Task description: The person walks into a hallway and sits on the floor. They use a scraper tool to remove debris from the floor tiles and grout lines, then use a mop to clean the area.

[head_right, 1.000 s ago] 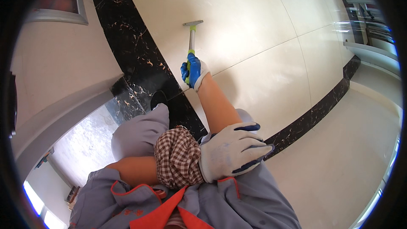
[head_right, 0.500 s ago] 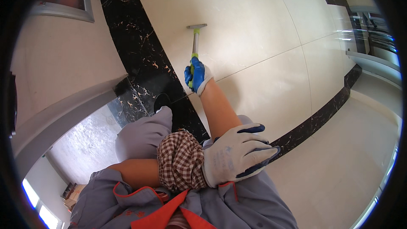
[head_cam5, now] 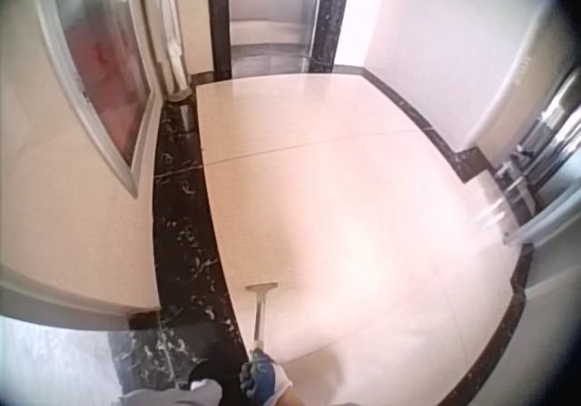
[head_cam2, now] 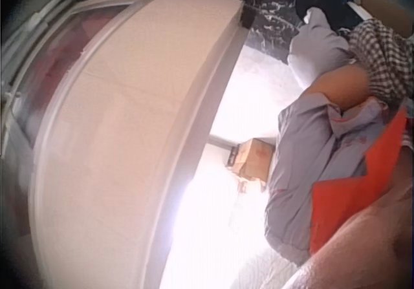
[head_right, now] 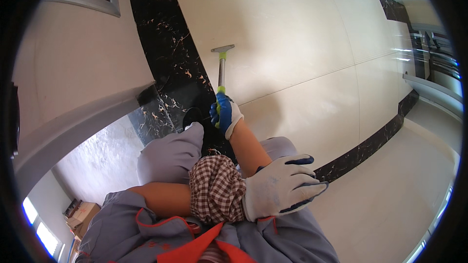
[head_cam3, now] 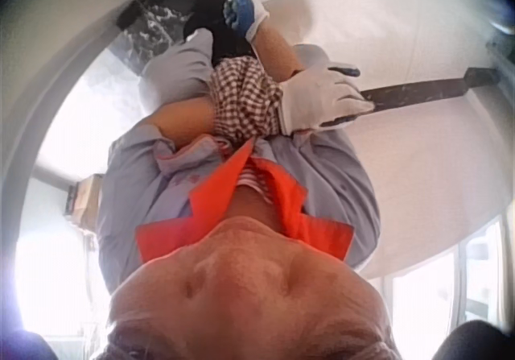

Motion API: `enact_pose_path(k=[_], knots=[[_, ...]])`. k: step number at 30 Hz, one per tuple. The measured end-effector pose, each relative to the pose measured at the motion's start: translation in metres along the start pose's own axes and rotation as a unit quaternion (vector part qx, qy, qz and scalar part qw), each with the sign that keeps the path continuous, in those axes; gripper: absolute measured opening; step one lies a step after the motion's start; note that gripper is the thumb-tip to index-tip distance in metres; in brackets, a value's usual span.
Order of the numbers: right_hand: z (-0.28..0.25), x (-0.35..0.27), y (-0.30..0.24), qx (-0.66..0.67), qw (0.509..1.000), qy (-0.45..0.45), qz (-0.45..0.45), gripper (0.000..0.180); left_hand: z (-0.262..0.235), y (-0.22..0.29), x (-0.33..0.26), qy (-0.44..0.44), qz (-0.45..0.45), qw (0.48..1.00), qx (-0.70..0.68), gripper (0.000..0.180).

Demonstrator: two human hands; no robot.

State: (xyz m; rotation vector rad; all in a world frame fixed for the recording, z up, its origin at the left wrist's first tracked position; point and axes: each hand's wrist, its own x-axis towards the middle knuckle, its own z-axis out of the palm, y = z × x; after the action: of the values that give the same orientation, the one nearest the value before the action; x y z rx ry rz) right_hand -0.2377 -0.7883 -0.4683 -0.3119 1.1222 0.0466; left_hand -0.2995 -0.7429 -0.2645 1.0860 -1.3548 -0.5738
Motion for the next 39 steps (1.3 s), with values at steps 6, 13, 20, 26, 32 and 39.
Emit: enact_pose_path(k=[6, 13, 20, 26, 32, 39], knots=[[0.019, 0.025, -0.020, -0.024, 0.999, -0.017, -0.020, 0.027, -0.011, 0.007, 0.010, 0.021, -0.022, 0.999, 0.012, 0.035], [0.012, 0.004, 0.014, -0.032, 0.999, -0.007, -0.015, 0.026, -0.006, 0.007, 0.006, 0.030, -0.020, 0.999, 0.017, 0.037], [0.006, 0.012, 0.003, -0.045, 0.999, 0.015, -0.008, 0.031, -0.001, 0.008, 0.006, 0.012, -0.043, 0.999, 0.023, 0.035], [0.010, 0.009, -0.008, -0.063, 0.997, 0.014, -0.044, 0.027, 0.006, 0.010, 0.003, -0.015, -0.035, 0.999, 0.026, 0.035], [-0.063, -0.016, 0.037, -0.074, 0.997, -0.035, -0.015, 0.034, 0.020, 0.007, 0.002, -0.024, -0.038, 0.999, -0.009, 0.036], [-0.131, -0.049, 0.129, -0.112, 0.992, 0.048, -0.035, 0.028, 0.020, 0.005, 0.007, -0.043, -0.003, 0.999, -0.024, 0.042]])
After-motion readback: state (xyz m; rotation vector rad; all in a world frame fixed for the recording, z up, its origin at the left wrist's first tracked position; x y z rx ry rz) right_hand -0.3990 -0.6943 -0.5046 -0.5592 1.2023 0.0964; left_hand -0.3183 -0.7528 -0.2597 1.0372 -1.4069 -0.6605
